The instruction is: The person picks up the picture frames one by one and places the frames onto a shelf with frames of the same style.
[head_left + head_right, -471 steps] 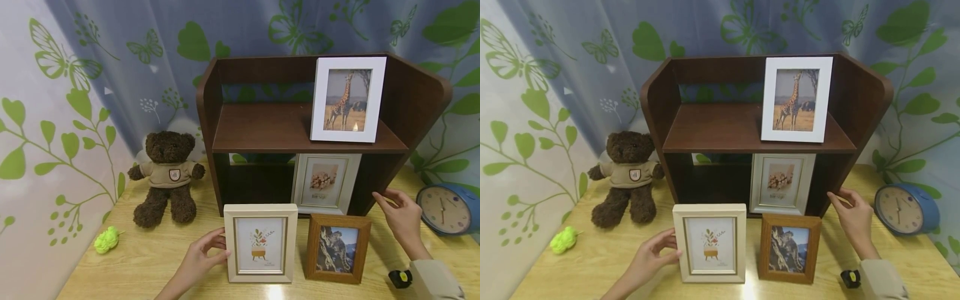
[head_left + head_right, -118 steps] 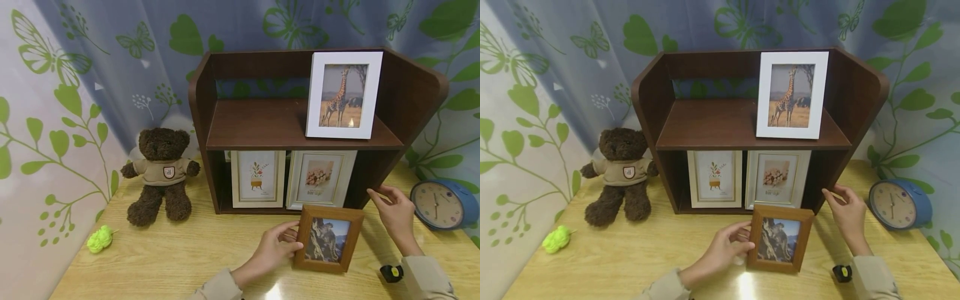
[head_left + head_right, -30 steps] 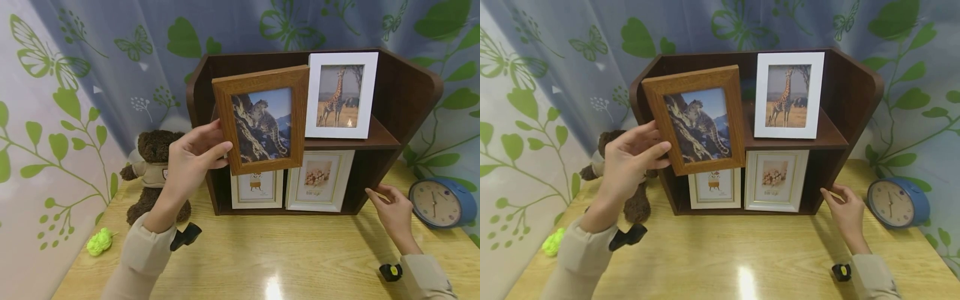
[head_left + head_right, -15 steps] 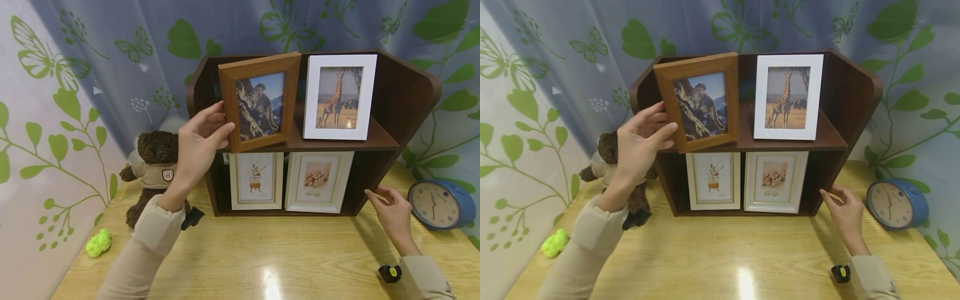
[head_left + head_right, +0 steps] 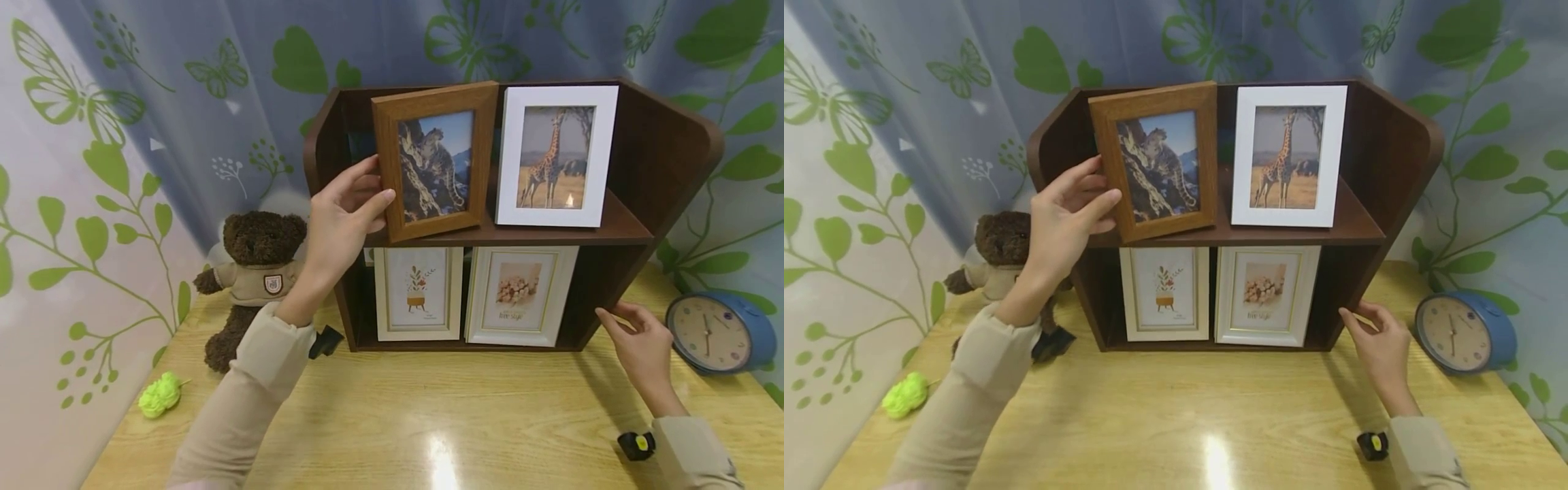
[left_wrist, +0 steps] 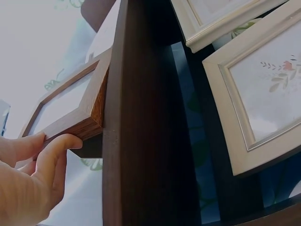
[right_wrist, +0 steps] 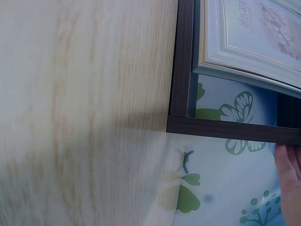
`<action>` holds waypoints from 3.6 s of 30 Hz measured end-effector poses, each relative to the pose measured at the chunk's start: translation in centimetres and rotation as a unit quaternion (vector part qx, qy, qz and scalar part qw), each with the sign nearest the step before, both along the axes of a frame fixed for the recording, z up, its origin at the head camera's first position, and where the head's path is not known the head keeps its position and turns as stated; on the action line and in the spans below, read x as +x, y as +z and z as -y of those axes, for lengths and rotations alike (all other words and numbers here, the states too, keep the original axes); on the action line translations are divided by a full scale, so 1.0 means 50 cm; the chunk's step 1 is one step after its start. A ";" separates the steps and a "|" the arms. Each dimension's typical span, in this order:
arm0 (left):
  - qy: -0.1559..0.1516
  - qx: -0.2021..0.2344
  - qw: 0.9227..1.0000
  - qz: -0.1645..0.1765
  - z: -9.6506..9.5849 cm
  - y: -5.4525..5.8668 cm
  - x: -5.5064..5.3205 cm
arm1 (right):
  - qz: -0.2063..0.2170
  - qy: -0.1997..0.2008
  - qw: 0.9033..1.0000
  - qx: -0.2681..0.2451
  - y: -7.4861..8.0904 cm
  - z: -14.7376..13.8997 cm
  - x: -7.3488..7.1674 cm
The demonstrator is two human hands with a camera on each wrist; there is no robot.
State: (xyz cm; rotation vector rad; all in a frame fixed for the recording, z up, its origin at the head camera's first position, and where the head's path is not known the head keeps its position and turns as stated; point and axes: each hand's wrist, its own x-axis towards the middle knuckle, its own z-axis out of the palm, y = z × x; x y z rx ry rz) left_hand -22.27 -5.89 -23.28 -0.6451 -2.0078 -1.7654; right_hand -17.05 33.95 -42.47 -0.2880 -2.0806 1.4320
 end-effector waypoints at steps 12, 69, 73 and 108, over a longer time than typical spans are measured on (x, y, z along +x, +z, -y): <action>0.002 -0.008 1.000 0.010 -0.010 0.003 -0.034 | 0.007 -0.004 1.000 -0.005 0.007 0.004 -0.003; 0.058 -0.056 0.994 0.069 -0.026 0.012 -0.085 | 0.002 -0.010 1.000 -0.020 -0.004 -0.001 -0.007; 0.055 -0.061 0.994 0.067 -0.026 0.010 -0.089 | -0.002 -0.012 1.000 -0.014 -0.003 0.000 -0.007; 0.017 -0.071 0.997 0.030 -0.005 -0.003 -0.036 | 0.015 -0.011 1.000 -0.009 -0.001 0.001 -0.005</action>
